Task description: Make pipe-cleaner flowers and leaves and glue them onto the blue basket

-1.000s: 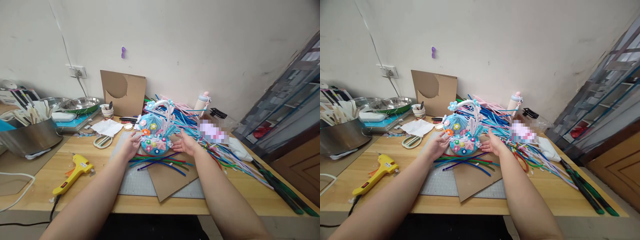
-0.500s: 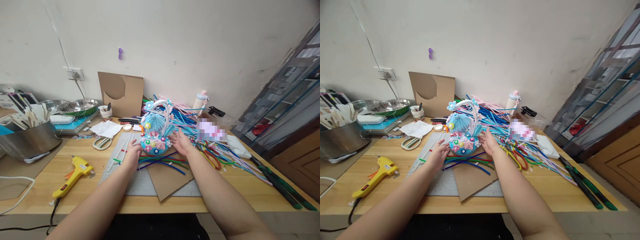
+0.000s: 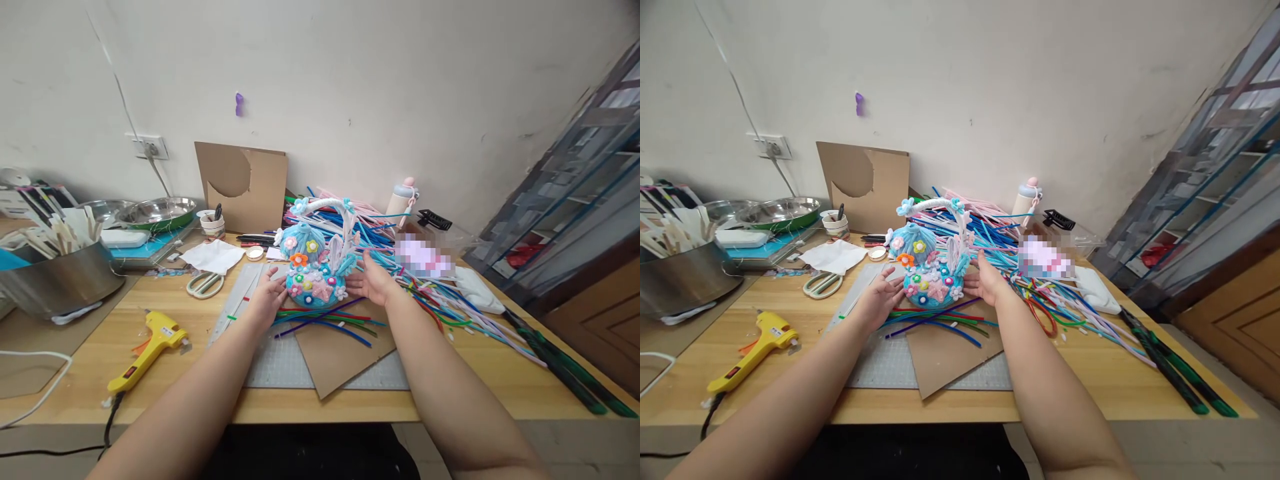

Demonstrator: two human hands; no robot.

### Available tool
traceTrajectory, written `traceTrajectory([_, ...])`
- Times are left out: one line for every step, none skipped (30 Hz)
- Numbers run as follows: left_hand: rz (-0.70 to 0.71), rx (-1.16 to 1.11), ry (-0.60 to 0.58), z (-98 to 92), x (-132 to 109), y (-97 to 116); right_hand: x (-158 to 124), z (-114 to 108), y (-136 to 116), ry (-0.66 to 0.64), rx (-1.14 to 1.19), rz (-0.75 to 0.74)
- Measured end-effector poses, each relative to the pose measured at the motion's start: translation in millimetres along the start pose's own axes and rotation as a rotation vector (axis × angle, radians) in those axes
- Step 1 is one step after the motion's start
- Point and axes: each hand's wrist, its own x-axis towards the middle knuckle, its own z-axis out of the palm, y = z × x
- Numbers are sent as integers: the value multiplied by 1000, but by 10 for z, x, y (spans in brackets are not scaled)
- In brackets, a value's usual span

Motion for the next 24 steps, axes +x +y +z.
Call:
traceTrajectory([-1, -1, -5, 4, 21, -1, -2, -12, -8, -5, -8, 2])
traceTrajectory([0, -2, -8, 6, 41, -3, -1, -22, -12, -12, -14, 4])
traceTrajectory([1, -3, -9, 7, 59, -5, 1, -30, -14, -20, -17, 6])
traceTrajectory([3, -3, -9, 5, 74, -8, 4, -36, -14, -29, -18, 6])
traceTrajectory([4, -4, -7, 2, 89, -10, 7, -40, -13, -37, -19, 6])
traceTrajectory([6, -5, -5, -3, 102, -12, 7, -41, -11, -44, -19, 6])
traceTrajectory([8, -7, -4, -10, 114, -13, 6, -42, -11, -51, -19, 6])
traceTrajectory([10, -10, -4, -17, 126, -15, 3, -41, -12, -57, -19, 7])
traceTrajectory([14, -15, -4, -24, 138, -17, -1, -40, -14, -63, -20, 9])
traceTrajectory([18, -20, -6, -30, 150, -19, -6, -39, -17, -71, -20, 11])
traceTrajectory([23, -24, -7, -37, 162, -22, -12, -38, -21, -78, -19, 14])
traceTrajectory([27, -28, -9, -42, 173, -26, -17, -38, -25, -86, -19, 16])
traceTrajectory([30, -30, -10, -47, 184, -30, -22, -37, -28, -93, -19, 17])
traceTrajectory([33, -31, -10, -51, 195, -34, -27, -36, -31, -97, -19, 17])
traceTrajectory([37, -32, -9, -56, 205, -40, -31, -35, -33, -99, -19, 17])
traceTrajectory([40, -32, -7, -61, 215, -45, -36, -33, -35, -98, -21, 16])
traceTrajectory([44, -32, -6, -66, 224, -50, -41, -31, -36, -97, -22, 16])
traceTrajectory([46, -33, -4, -71, 232, -54, -46, -29, -37, -96, -24, 15])
traceTrajectory([46, -34, -3, -76, 241, -59, -51, -28, -40, -95, -26, 15])
traceTrajectory([44, -35, -3, -79, 249, -63, -57, -28, -44, -94, -27, 16])
traceTrajectory([40, -34, -2, -82, 257, -67, -63, -30, -49, -93, -28, 18])
traceTrajectory([37, -33, -1, -82, 265, -71, -70, -35, -56, -92, -30, 21])
traceTrajectory([34, -31, 1, -79, 273, -74, -77, -42, -64, -90, -31, 26])
traceTrajectory([31, -27, 4, -74, 280, -77, -84, -52, -73, -88, -32, 31])
